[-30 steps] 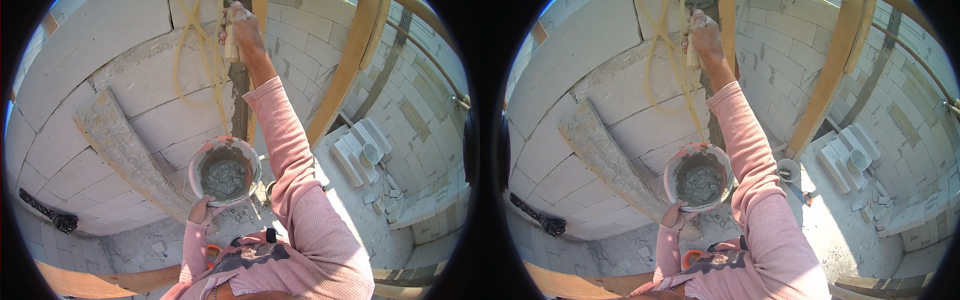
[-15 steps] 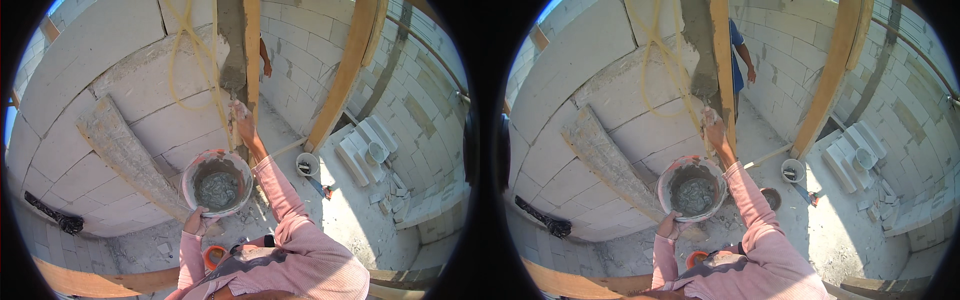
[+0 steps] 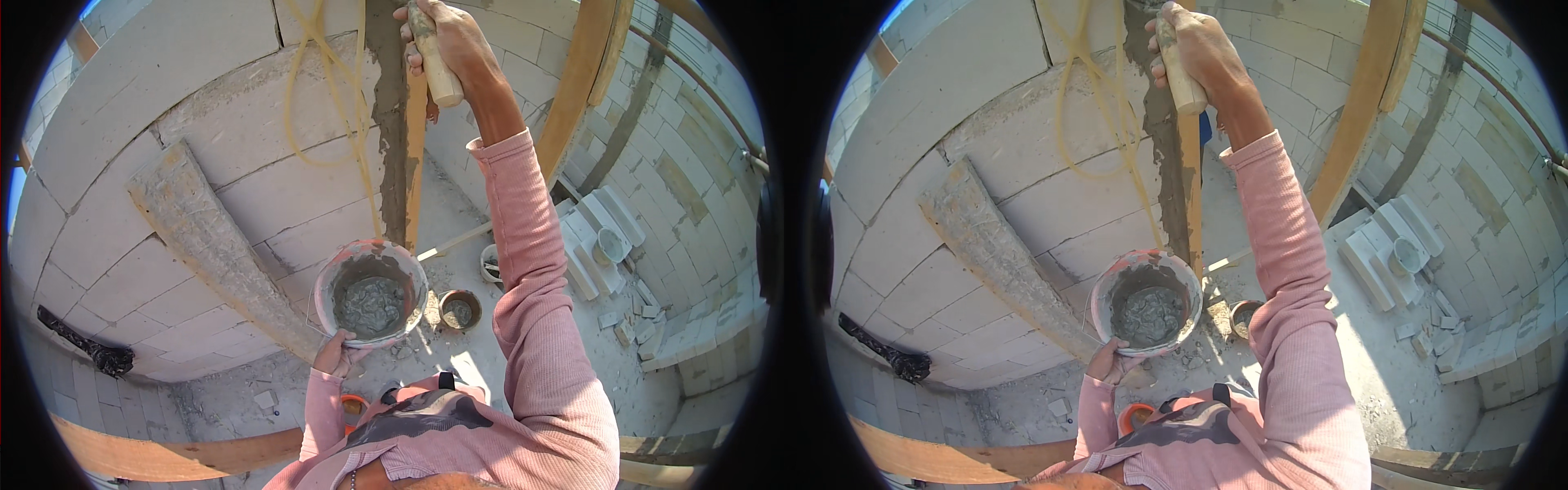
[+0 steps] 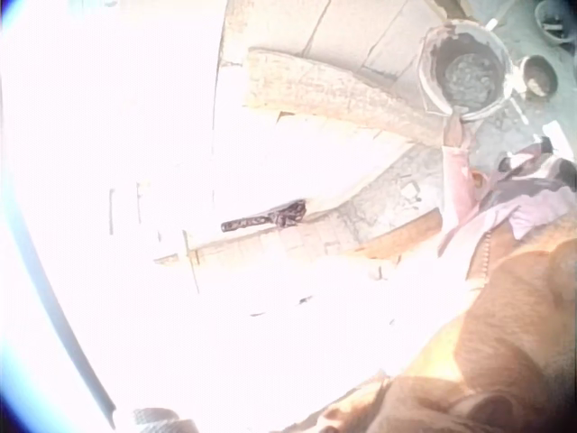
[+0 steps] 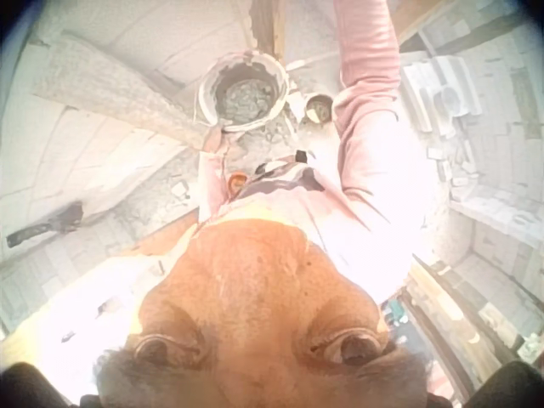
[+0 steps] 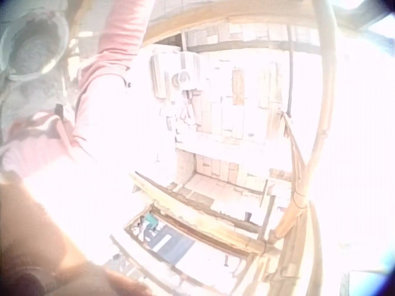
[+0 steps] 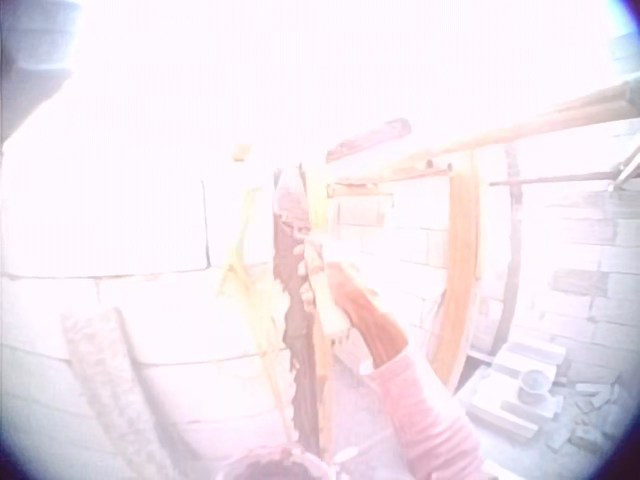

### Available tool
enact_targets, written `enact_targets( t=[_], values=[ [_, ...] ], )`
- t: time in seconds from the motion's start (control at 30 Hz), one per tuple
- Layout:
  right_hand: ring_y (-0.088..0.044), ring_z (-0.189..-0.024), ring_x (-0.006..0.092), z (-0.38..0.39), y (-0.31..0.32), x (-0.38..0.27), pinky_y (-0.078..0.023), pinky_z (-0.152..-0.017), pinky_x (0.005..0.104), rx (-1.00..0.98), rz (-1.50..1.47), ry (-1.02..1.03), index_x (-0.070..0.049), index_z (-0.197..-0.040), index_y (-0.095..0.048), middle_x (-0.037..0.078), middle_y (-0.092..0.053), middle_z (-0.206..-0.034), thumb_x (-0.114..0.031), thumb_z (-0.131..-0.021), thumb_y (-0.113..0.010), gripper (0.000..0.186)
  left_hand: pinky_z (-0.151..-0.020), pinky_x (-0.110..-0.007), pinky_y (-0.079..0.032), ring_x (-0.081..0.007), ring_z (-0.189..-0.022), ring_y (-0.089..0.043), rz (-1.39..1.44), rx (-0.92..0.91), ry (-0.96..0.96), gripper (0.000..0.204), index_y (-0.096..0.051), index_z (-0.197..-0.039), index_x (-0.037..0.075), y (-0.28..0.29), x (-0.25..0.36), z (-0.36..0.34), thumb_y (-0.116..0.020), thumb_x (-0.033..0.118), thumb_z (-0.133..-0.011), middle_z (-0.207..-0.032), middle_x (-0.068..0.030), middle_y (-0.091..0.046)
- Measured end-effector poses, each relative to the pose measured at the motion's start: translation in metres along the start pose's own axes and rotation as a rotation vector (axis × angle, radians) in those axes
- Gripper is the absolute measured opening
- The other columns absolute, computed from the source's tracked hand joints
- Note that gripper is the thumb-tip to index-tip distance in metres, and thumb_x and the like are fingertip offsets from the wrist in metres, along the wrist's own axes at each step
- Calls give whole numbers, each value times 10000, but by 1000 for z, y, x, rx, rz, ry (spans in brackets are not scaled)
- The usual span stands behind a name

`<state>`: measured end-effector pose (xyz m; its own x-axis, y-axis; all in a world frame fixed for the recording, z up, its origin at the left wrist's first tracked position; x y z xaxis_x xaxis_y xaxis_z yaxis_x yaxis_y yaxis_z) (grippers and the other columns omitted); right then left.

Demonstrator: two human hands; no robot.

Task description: The person applies mortar to a vertical joint on a block wall using a trowel, scooping mortar from a bucket and smoothing it into the gap between blocks.

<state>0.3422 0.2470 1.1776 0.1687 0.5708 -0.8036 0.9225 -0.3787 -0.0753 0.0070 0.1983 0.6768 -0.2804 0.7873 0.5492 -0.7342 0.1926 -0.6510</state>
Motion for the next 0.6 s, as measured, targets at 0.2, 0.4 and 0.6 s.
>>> enact_targets(
  t=[0.2,0.4,0.6],
  values=[
    [-635,-700,139,-92,20,52,-557,-558,310,-286,-258,-2,-139,-1193,-634,10,-636,-942,-218,-1047,-544,189,-956,-479,-614,-382,-1051,-695,-12,-77,56,300,-493,-1175,-126,-36,5,-8,-528,80,-958,-1201,-270,-627],
    [-640,-679,149,-35,12,72,-560,-537,326,-203,-374,-230,-147,-1249,-628,-2,-645,-932,-313,-1040,-592,269,-952,-474,-617,-366,-1063,-697,-38,-75,73,233,-530,-1107,-95,-11,10,-18,-536,81,-954,-1171,-256,-642],
    [-487,-471,100,40,0,83,-454,-413,273,60,-179,-265,27,-1154,-599,33,-544,-802,-459,-1053,-506,504,-949,-469,-617,-358,-1058,-700,-85,-32,46,215,-546,-1096,-78,-3,19,-8,-530,94,-968,-1150,-241,-657]
  ],
)
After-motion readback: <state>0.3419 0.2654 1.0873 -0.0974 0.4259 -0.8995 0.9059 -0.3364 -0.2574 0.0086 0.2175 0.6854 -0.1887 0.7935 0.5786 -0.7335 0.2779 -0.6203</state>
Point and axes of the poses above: each hand's wrist, its own z-axis away from the middle knuckle, its own y-axis out of the back of the hand, x = y × z, the point moved 7 cm from there along -z, towards the middle knuckle
